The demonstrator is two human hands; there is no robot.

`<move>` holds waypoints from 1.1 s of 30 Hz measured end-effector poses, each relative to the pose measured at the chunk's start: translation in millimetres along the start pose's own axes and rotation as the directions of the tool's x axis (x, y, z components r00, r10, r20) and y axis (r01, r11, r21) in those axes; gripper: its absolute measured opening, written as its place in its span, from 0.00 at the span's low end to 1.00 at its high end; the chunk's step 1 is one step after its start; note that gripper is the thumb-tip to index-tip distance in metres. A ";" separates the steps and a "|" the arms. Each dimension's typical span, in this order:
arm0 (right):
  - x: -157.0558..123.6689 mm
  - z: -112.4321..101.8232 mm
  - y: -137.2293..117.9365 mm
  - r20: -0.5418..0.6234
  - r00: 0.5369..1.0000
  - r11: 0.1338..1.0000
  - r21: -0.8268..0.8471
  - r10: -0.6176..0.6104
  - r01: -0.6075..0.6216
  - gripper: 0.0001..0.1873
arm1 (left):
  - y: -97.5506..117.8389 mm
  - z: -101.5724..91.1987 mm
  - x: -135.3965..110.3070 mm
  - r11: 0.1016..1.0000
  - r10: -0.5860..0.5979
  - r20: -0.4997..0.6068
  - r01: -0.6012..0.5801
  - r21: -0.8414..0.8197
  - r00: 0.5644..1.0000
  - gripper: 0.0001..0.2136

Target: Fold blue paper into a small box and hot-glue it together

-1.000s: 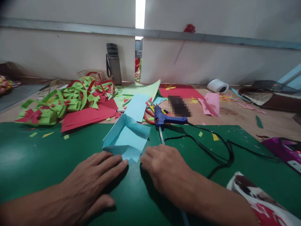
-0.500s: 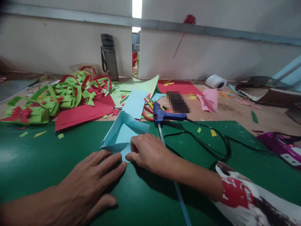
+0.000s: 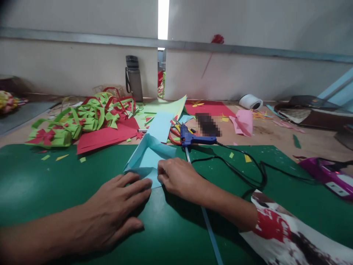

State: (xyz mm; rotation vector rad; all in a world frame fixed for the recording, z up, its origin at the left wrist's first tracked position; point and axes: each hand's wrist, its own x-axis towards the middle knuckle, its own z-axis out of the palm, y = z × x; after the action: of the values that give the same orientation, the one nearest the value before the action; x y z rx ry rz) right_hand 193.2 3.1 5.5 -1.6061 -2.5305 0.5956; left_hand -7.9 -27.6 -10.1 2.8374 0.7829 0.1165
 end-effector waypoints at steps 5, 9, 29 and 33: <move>-10.1 -8.5 -1.4 -0.093 0.982 0.980 0.097 -0.163 0.172 0.08 | 2.4 2.4 15.7 0.980 0.042 -0.042 -0.033 0.197 0.998 0.15; -14.4 -25.9 5.3 -0.483 0.851 0.956 0.090 -0.204 0.280 0.09 | -6.3 4.9 18.4 0.939 0.132 -0.029 -0.115 0.325 0.991 0.08; -8.0 -0.6 1.5 -0.121 0.799 0.808 -0.081 -0.589 0.583 0.15 | -95.1 -15.4 -39.6 0.989 0.149 -0.218 -0.146 0.026 0.965 0.16; -10.5 9.3 -15.9 -0.033 0.770 0.737 -0.316 -0.638 0.597 0.18 | -92.4 -16.6 -36.1 0.988 0.147 -0.214 -0.134 0.075 0.966 0.17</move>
State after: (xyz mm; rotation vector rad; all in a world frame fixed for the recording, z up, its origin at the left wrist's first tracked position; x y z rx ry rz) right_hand 181.8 -14.7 4.2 -0.6943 -2.8865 0.0304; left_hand -87.1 34.3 -14.0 2.9710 0.6335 0.4400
